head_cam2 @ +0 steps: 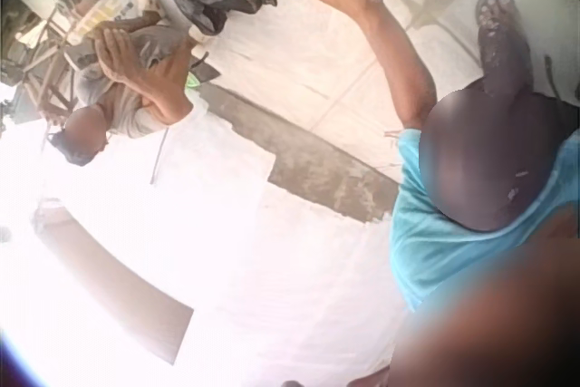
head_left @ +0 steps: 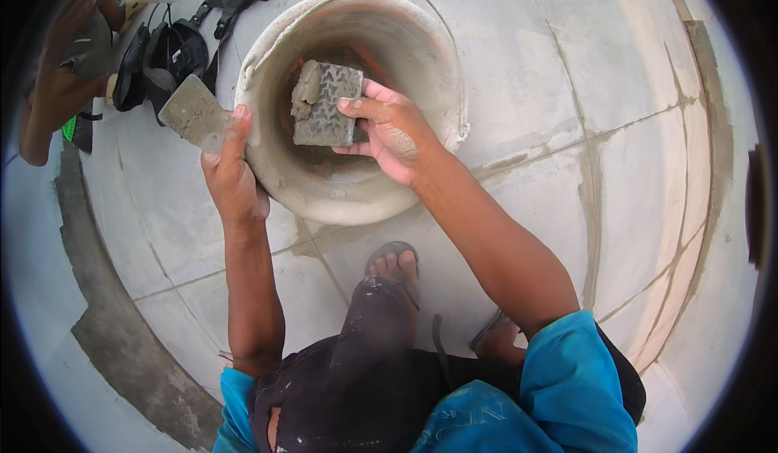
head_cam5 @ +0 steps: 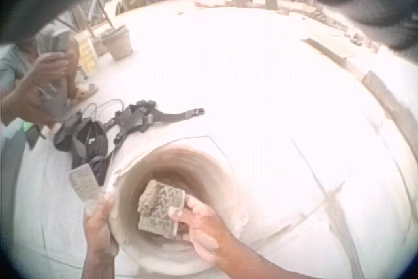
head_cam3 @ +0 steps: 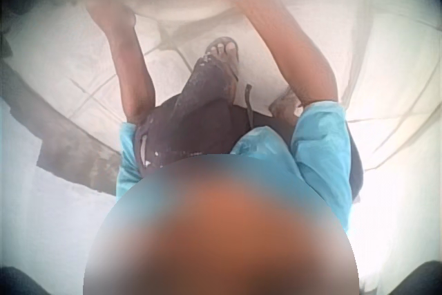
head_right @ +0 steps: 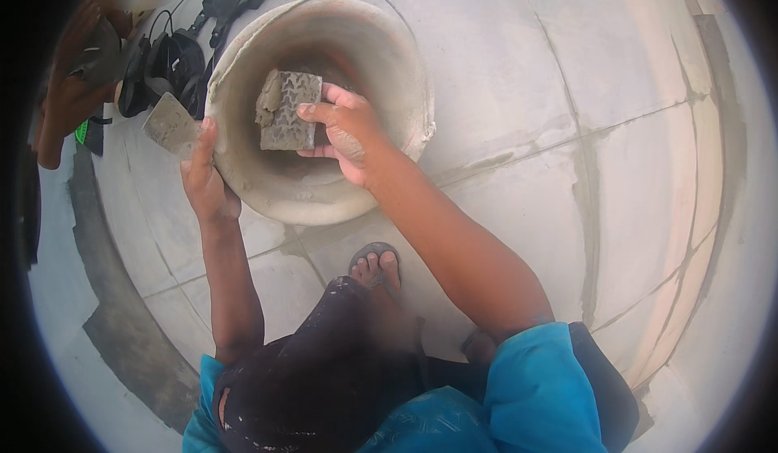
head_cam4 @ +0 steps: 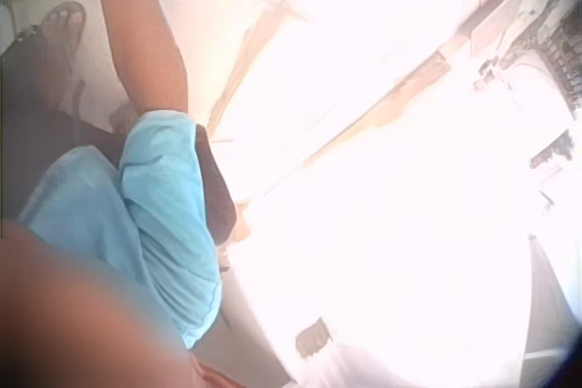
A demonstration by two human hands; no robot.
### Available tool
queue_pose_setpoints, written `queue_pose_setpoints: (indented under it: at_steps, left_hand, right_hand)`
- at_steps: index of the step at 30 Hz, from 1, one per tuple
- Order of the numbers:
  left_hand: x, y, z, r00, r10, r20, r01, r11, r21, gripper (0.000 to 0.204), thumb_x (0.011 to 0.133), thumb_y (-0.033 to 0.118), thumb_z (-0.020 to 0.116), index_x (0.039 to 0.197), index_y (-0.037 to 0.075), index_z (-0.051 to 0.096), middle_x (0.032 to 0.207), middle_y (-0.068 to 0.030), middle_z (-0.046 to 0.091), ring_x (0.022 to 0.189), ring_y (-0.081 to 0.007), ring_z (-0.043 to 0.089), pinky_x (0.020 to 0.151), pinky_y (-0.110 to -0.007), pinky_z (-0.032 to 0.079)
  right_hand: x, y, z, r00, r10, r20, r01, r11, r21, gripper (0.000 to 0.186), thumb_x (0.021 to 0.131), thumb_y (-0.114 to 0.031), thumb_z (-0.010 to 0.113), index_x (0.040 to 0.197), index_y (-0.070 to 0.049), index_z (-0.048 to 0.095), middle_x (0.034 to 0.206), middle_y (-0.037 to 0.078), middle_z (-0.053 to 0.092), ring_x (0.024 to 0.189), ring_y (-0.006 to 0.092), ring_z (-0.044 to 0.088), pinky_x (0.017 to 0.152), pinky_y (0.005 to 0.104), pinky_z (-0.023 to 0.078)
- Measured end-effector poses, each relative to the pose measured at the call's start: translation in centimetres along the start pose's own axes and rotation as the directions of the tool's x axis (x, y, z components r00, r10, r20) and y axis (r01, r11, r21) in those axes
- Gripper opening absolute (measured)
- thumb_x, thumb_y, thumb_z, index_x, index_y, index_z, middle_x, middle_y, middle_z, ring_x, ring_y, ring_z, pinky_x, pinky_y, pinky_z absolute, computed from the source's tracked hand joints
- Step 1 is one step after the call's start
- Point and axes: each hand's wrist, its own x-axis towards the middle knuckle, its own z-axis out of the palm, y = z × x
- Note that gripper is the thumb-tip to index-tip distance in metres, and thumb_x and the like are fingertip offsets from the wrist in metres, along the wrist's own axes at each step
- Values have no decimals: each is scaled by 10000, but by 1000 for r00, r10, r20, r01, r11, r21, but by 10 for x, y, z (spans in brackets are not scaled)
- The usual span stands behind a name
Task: The person kneels on a tiled floor and uses a small grout float to apply grout into the joints between tiles. They repeatedly scoop grout from a bucket and spread it along the seams, smoothing the surface with the tool.
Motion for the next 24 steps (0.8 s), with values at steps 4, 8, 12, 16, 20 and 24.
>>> queue_pose_setpoints:
  at_steps: [4,8,12,16,20,24]
  left_hand:
    - [13,-5,-1,997,-73,-41,67,989,-133,390,960,224,559,1196,-86,550,1115,-136,643,992,-180,637,875,-330,509]
    - [25,-22,16,992,-122,-31,110,958,-264,406,970,243,537,1195,-95,539,1127,-144,633,1002,-191,634,881,-345,513]
    - [27,-42,53,987,-154,-37,128,912,-389,403,970,234,533,1209,-90,524,1128,-139,623,1012,-198,628,889,-349,509]
    - [29,-60,73,983,-158,-98,94,878,-469,399,962,239,550,1200,-81,532,1111,-133,624,1003,-201,630,882,-348,513]
    - [26,-57,69,967,-224,-119,131,843,-522,399,904,263,655,1072,-96,612,1015,-112,649,895,-152,626,822,-306,508]
    - [26,-83,74,958,-129,-257,19,921,-390,349,882,253,699,1062,-38,629,1022,-63,626,913,-111,557,837,-257,428]
  right_hand:
    - [-63,-59,24,979,-185,88,196,972,-133,517,920,-161,562,1380,-11,381,1232,98,567,1120,199,561,894,440,493]
    - [-106,-118,16,941,-335,39,329,889,-320,544,928,-173,536,1396,12,331,1257,147,554,1085,244,597,875,406,509]
    - [-148,-155,5,919,-391,-41,350,860,-372,552,945,-191,517,1422,-25,297,1281,154,540,1118,253,587,884,424,500]
    - [-213,-179,-4,905,-411,-111,315,822,-473,544,952,-161,508,1433,-52,280,1311,149,521,1174,274,559,872,438,507]
    - [-259,-180,-5,845,-477,-243,287,788,-545,564,946,-176,521,1430,-51,262,1304,131,505,1153,270,548,775,405,516]
    - [-303,-174,-38,790,-542,-287,338,775,-533,560,949,-179,521,1441,-96,266,1310,85,515,1151,222,551,696,345,533]
